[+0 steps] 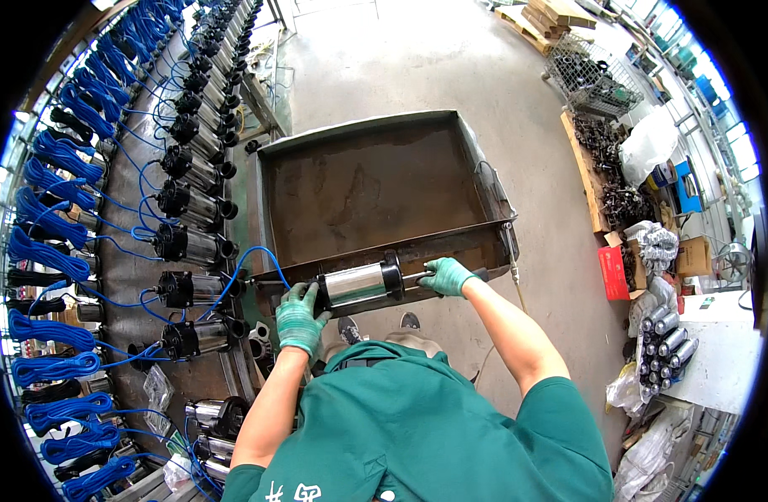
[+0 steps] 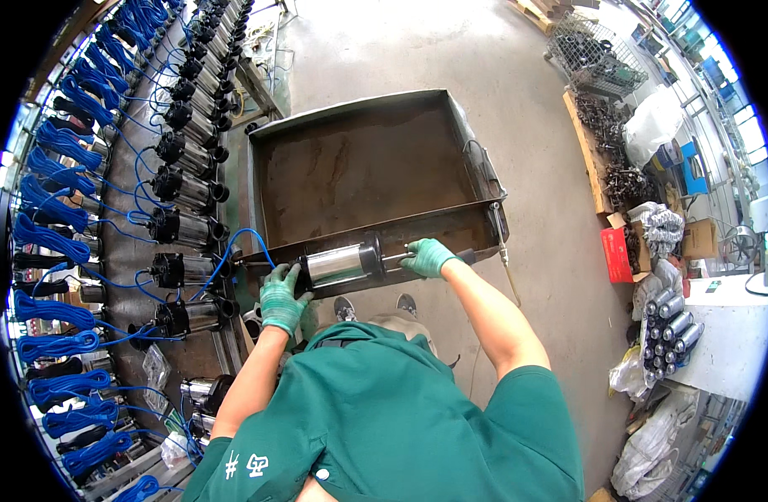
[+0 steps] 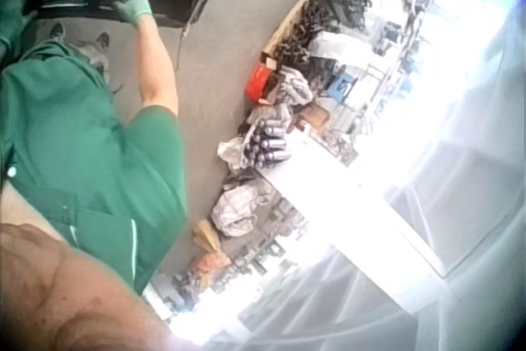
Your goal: The person repeatedly picks up cylindrical electrical components from a rack, connects a blue cable, and submerges them in a water-filled metal tray to test for leaks or functionality. The person then removes the components, disconnects the cable, and places them back on the rack.
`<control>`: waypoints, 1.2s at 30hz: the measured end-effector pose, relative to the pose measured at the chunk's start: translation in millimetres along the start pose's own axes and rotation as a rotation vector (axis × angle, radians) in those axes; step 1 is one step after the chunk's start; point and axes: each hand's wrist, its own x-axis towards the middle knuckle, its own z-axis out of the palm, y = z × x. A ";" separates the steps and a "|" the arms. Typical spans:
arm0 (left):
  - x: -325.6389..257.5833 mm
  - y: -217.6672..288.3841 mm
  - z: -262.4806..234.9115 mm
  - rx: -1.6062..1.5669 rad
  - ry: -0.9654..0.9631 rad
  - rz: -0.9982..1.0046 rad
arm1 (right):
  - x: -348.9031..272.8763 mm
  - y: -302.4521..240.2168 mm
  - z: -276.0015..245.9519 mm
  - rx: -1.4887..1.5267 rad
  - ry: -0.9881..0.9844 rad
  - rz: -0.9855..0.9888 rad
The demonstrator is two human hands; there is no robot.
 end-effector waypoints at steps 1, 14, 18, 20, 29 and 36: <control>-0.2 -1.1 3.3 0.009 0.012 -0.009 | -8.8 -9.8 -13.0 0.166 -0.135 0.096; 8.4 -5.6 -19.1 -0.109 -0.036 0.003 | -5.0 4.9 -6.5 -0.364 -0.003 -0.134; 49.7 -97.8 37.0 -0.608 0.402 -0.247 | 7.0 -13.1 0.1 -0.791 0.104 -0.131; 82.4 -109.0 21.9 -1.150 0.157 -0.570 | 3.8 -2.8 -5.5 -0.608 0.066 -0.114; 108.0 -189.5 47.3 -1.805 0.106 -0.302 | -12.1 -18.8 11.2 1.009 -0.122 0.087; 49.5 -102.0 -12.2 -1.650 0.217 -0.653 | -4.0 24.4 9.6 1.172 -0.146 0.069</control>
